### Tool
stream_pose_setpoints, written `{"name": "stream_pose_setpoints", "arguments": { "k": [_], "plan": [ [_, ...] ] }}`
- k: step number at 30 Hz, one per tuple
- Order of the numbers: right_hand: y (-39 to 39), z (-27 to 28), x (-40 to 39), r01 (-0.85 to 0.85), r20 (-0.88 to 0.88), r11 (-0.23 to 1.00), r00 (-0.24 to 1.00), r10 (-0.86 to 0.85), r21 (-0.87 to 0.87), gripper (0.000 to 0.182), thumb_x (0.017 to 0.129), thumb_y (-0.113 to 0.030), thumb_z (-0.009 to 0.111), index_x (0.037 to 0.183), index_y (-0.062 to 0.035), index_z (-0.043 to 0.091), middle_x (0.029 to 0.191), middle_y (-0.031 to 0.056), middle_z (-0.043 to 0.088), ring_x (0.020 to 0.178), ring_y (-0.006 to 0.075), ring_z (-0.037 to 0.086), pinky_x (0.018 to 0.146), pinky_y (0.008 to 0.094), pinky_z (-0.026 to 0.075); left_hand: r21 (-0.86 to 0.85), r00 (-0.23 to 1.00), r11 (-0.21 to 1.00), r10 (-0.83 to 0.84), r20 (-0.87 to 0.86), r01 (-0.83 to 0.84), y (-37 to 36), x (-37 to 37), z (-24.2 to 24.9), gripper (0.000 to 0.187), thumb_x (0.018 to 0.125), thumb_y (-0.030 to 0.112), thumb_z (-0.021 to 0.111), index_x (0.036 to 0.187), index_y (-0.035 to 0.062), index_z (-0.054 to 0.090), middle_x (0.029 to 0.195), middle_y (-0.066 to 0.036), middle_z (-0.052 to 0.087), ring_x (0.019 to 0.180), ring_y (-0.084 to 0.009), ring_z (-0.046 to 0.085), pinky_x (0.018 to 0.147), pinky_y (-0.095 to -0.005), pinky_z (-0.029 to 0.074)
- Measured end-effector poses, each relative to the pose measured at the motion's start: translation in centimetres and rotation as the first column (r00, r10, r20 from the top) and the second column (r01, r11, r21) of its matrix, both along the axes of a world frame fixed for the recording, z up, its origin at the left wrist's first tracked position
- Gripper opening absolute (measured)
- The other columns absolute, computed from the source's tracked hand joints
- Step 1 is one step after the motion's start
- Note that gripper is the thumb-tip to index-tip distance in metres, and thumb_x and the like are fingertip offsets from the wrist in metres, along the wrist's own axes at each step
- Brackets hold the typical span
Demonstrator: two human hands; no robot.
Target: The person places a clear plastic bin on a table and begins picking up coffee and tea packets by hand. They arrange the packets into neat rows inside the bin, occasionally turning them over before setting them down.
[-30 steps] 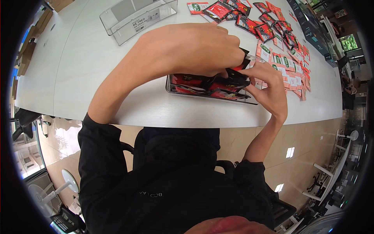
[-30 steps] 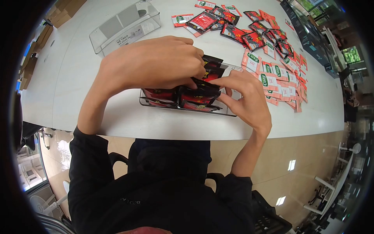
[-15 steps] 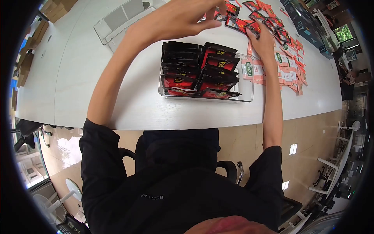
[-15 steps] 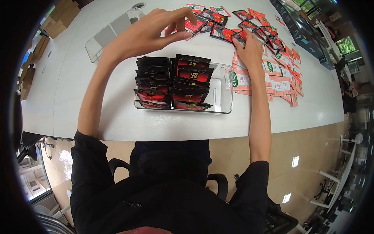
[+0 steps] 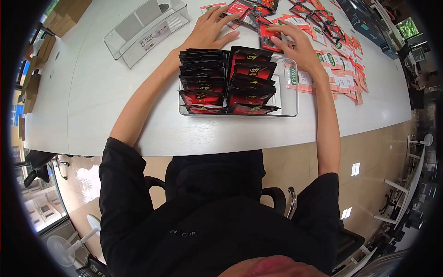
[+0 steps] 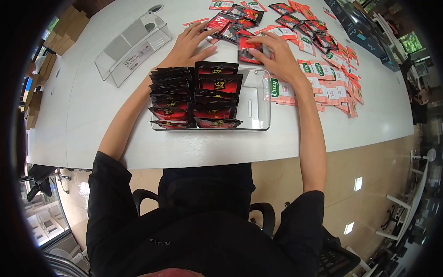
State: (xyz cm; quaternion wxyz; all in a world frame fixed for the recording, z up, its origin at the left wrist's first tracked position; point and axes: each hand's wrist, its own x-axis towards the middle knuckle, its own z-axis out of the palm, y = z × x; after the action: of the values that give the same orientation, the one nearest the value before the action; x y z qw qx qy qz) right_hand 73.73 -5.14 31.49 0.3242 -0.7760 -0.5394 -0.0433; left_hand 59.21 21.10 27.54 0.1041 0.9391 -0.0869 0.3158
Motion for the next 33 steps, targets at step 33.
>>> {"name": "stream_pose_setpoints", "arguments": {
  "k": [33],
  "plan": [
    [0.8, 2.4, -2.6, 0.075, 0.089, 0.909, 0.989, -0.122, 0.41, 0.057, 0.075, -0.003, 0.082, 0.128, -0.0091, 0.059, 0.119, 0.0109, 0.058, 0.108, 0.0277, 0.061, 0.091, 0.0374, 0.051, 0.016, 1.0, 1.0, -0.018, -0.008, 0.018, -1.5, -1.3, 2.0, 0.043, 0.089, 0.042, 0.072, 0.109, 0.0039, 0.071, 0.124, -0.009, 0.065, 0.113, -0.0279, 0.055, 0.099, -0.0426, 0.046]
  ]
}}
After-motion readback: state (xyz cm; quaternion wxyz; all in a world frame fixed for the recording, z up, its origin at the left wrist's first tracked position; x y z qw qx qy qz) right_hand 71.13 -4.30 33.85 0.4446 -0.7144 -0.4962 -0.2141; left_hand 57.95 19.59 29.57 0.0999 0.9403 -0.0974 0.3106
